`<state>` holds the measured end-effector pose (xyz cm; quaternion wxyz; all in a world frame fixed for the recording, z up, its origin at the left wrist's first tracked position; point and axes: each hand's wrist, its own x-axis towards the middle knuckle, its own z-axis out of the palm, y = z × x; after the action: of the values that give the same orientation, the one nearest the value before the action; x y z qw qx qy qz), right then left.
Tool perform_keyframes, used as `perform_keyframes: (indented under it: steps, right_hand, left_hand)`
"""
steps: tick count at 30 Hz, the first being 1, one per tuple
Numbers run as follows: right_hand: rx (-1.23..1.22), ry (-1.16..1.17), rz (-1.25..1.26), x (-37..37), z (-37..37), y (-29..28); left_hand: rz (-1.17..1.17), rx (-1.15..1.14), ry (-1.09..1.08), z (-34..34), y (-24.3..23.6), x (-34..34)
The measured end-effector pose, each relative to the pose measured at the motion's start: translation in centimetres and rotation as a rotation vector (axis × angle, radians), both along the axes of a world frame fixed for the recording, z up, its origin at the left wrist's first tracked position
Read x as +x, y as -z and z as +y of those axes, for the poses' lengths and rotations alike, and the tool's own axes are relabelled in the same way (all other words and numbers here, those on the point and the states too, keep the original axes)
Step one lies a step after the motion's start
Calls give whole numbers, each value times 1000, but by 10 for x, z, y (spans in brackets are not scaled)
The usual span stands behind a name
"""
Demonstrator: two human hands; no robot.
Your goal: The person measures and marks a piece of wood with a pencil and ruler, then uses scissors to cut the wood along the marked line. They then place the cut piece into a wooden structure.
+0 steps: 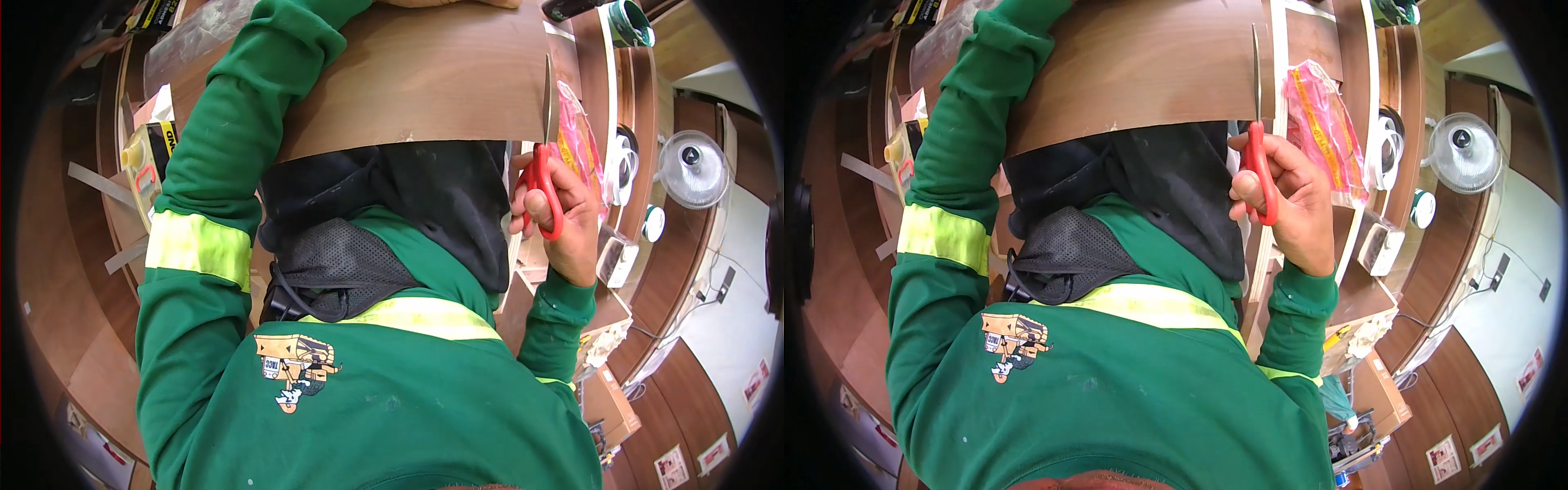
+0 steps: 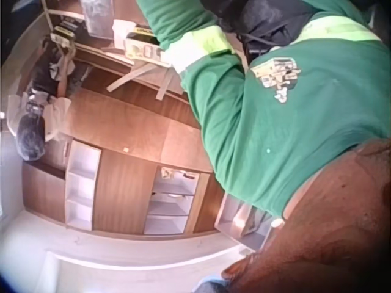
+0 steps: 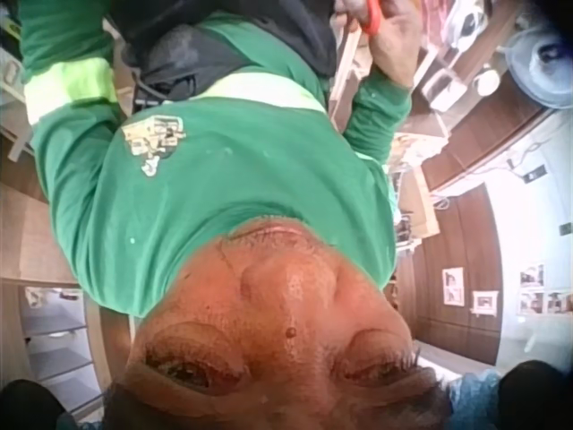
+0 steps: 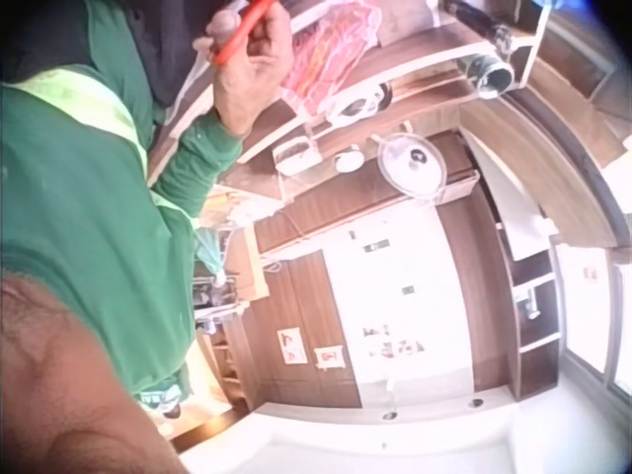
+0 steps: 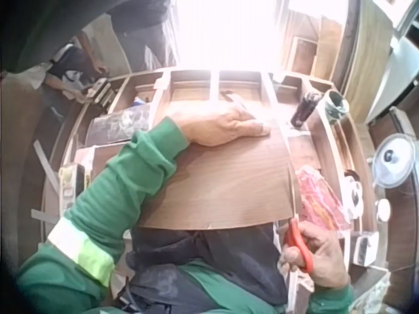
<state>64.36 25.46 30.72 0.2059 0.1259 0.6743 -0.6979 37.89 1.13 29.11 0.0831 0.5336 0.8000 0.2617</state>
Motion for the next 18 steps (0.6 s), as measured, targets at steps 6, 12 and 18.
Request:
perform_keyframes:
  steps: [6,12,18]
  right_hand:
    - [-32,-34,8,-9,4,-3]
    - [-23,-30,2,-7,2,-4]
    - [-20,-31,-9,-8,4,-2]
  left_hand:
    - [-12,-46,-77,3,-10,10]
    - [-88,-112,-133,5,-22,14]
    - [-68,-118,-138,10,-29,17]
